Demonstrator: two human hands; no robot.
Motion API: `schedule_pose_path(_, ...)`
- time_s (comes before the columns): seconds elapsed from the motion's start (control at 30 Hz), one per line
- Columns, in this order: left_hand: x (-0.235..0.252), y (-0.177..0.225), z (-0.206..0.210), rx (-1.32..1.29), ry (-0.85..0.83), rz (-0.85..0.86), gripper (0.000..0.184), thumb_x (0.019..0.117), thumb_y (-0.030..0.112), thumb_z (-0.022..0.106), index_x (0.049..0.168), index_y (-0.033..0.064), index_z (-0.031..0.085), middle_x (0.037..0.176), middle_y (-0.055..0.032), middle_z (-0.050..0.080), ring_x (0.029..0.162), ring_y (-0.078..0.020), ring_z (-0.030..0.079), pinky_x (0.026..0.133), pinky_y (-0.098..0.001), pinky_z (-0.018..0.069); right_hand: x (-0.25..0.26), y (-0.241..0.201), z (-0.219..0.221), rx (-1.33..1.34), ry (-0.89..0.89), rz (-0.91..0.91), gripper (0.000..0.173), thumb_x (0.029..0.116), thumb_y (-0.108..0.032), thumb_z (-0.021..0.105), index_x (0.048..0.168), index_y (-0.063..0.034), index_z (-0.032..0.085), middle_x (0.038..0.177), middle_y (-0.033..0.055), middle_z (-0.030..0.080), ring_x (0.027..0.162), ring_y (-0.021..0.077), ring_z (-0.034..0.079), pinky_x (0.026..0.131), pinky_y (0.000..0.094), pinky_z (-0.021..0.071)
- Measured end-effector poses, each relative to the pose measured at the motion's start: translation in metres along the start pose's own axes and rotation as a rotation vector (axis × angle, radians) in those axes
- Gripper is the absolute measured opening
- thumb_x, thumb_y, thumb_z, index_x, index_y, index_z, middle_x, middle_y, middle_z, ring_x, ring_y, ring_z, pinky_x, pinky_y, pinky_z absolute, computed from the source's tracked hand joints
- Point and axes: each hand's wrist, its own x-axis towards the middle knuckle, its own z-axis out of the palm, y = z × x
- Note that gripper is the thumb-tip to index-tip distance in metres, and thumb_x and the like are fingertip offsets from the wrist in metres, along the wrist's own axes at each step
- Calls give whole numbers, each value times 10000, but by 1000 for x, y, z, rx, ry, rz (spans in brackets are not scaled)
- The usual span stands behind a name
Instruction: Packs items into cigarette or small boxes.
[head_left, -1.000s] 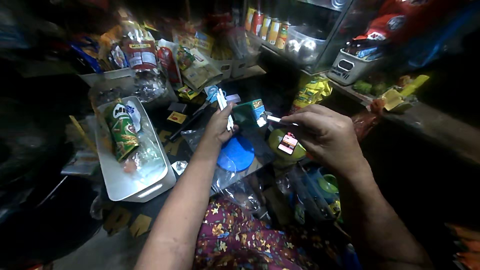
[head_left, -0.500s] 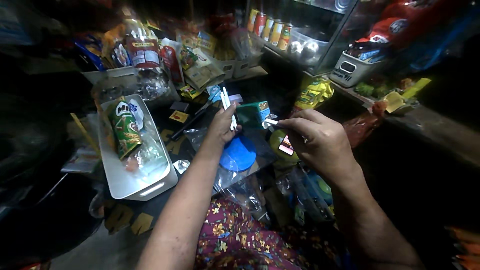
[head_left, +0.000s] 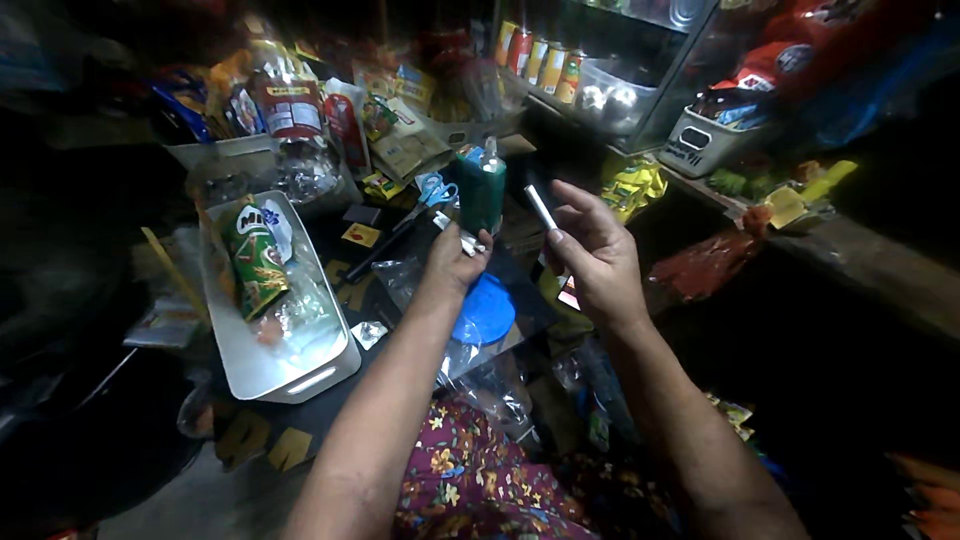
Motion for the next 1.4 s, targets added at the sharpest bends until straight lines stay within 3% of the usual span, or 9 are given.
schedule_pose_path(0.13,3,4,-5,-49,-34,2,251,1090,320,425,1192,121,540,976,-92,635,752,-146,652,632,-228,561,14,3,4,-91,0,-33,382,981,-9,584,1362,19,578,1078,46,663,783,21,621,683,171,544)
schedule_pose_path(0.27,4,3,-5,-103,-21,25,234,1093,285,402,1149,103,538,944,-100,634,719,-144,649,607,-229,561,31,-3,-5,-334,-15,-233,246,948,19,613,1175,36,705,1120,108,692,1026,63,660,920,193,544)
schedule_pose_path(0.4,1,-1,-2,-144,-21,22,224,1092,253,419,1204,95,533,1025,-108,639,862,-184,675,726,-270,584,44,-25,-13,-569,-80,-363,269,936,46,610,1180,8,716,1111,167,681,1013,169,662,908,256,538)
schedule_pose_path(0.63,1,-4,-4,-62,-52,-30,272,1090,327,427,1216,117,545,1035,-93,645,869,-176,669,707,-271,575,74,-49,-11,-905,-235,-571,195,972,2,590,1048,-22,769,1019,182,726,973,355,666,856,435,533)
schedule_pose_path(0.8,0,-6,-4,22,-44,1,303,1087,342,441,1280,126,533,1102,-83,638,952,-186,657,788,-304,566,88,-68,-9,-1122,-486,-483,170,940,28,600,997,-21,753,1011,196,709,1022,431,650,810,545,536)
schedule_pose_path(0.97,7,-8,-8,34,-63,0,278,1088,305,438,1262,113,539,1077,-87,640,896,-181,664,751,-300,574,94,-86,-4,-1263,-643,-435,168,917,73,601,956,-6,744,1003,188,686,1027,432,632,723,546,519)
schedule_pose_path(1.1,9,-11,-9,53,-55,-24,273,1084,324,441,1216,111,549,1027,-80,639,859,-164,656,706,-288,561,100,-95,4,-1310,-743,-431,178,884,123,607,894,-7,729,1009,164,691,1064,404,625,746,524,514)
schedule_pose_path(1.23,5,-12,-7,128,15,-36,267,1074,330,465,1207,113,545,1000,-70,610,815,-148,621,668,-276,535,112,-106,15,-1411,-895,-295,141,891,70,656,914,-41,739,1007,147,686,1098,395,616,787,543,514)
schedule_pose_path(1.4,5,-12,-9,120,-46,-104,260,1071,319,475,1211,110,538,1002,-68,615,799,-144,625,657,-271,539,122,-103,18,-1444,-1014,-210,150,883,53,688,931,-81,736,981,134,679,1077,389,617,789,553,520)
